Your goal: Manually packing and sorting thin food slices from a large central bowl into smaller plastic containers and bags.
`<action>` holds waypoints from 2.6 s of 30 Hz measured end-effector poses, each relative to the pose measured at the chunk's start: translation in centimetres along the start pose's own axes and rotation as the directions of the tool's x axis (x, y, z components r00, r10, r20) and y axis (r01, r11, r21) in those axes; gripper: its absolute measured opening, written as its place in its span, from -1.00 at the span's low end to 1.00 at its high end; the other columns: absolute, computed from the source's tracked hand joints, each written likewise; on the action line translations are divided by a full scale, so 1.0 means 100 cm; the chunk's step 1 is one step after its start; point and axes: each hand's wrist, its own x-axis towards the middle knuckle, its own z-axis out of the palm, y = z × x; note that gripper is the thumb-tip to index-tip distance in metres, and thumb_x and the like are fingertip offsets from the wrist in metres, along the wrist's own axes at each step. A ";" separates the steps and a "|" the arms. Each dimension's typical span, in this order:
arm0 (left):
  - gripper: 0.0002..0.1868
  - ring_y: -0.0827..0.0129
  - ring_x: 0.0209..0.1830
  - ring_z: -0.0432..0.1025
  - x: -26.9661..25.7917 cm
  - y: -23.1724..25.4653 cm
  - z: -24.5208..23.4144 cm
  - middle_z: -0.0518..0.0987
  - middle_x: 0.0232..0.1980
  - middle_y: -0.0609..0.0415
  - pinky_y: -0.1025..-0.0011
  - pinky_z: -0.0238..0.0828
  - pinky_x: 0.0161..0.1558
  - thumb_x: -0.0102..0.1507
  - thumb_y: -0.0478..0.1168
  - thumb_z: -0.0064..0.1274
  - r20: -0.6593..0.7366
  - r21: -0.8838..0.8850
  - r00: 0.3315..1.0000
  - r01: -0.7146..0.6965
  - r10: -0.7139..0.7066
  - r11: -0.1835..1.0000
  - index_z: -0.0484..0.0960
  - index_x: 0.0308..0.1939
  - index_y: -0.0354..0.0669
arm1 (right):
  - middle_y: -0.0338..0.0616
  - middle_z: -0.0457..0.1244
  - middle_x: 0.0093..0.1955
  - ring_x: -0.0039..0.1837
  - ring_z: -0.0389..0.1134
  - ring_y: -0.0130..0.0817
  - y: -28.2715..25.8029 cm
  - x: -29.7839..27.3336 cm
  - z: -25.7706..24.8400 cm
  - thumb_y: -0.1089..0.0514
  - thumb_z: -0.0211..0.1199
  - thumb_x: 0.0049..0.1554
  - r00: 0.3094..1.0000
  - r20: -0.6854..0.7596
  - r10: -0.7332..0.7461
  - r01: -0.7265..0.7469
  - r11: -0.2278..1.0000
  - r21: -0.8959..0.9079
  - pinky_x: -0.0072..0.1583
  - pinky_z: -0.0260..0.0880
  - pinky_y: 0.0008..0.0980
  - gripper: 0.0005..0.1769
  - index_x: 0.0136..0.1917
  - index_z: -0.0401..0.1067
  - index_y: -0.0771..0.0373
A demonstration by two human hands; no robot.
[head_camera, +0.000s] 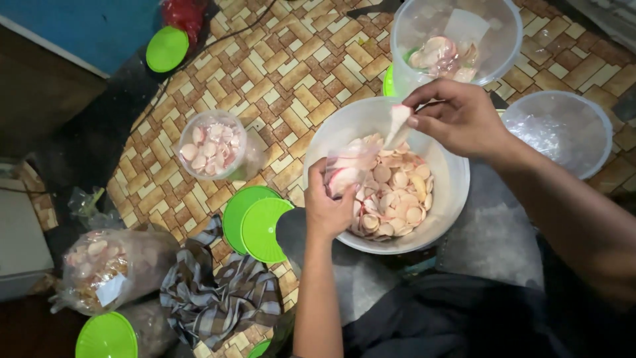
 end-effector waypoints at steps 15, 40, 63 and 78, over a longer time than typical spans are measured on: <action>-0.43 -0.07 -0.02 0.42 -0.002 0.001 0.000 0.57 -0.13 -0.15 0.12 0.37 -0.02 -0.05 -0.28 0.19 0.052 0.075 0.998 -0.033 0.030 0.997 0.38 0.04 -0.06 | 0.05 0.27 -0.20 -0.14 0.32 -0.39 -0.008 0.004 0.025 0.49 0.27 -0.02 0.950 0.009 -0.312 0.311 0.949 0.051 -0.07 0.39 -0.43 -0.84 -0.12 0.39 0.51; -0.45 -0.04 -0.14 0.48 -0.001 -0.002 -0.005 0.58 -0.23 -0.23 0.15 0.41 -0.14 0.04 -0.25 0.10 0.199 -0.036 0.980 -0.020 0.026 0.999 0.33 0.11 -0.14 | -0.12 0.36 -0.25 -0.15 0.36 -0.43 0.028 -0.005 0.050 0.37 0.37 -0.11 0.975 0.090 -0.201 0.211 0.971 -0.111 -0.01 0.33 -0.42 -0.83 -0.20 0.50 0.26; -0.69 0.03 -0.10 0.45 0.001 -0.027 -0.001 0.59 -0.21 -0.11 0.17 0.37 -0.08 0.31 -0.14 -0.31 0.025 -0.006 0.989 -0.144 0.144 0.990 0.56 -0.07 -0.08 | -0.08 0.34 -0.24 -0.14 0.39 -0.16 0.022 -0.021 0.063 0.24 0.34 -0.09 0.952 0.182 -0.246 0.284 0.931 -0.228 -0.05 0.34 -0.28 -0.84 -0.17 0.52 0.17; -0.67 0.07 -0.03 0.44 0.000 -0.023 -0.001 0.58 -0.06 -0.04 0.18 0.36 -0.01 0.33 -0.14 -0.31 0.089 -0.169 0.947 -0.292 0.309 0.942 0.53 0.05 -0.05 | 0.02 0.28 -0.28 -0.20 0.35 0.02 0.038 -0.021 0.059 0.41 0.12 -0.01 0.893 0.371 -0.253 0.350 0.910 -0.223 -0.15 0.33 -0.19 -0.77 -0.08 0.47 0.26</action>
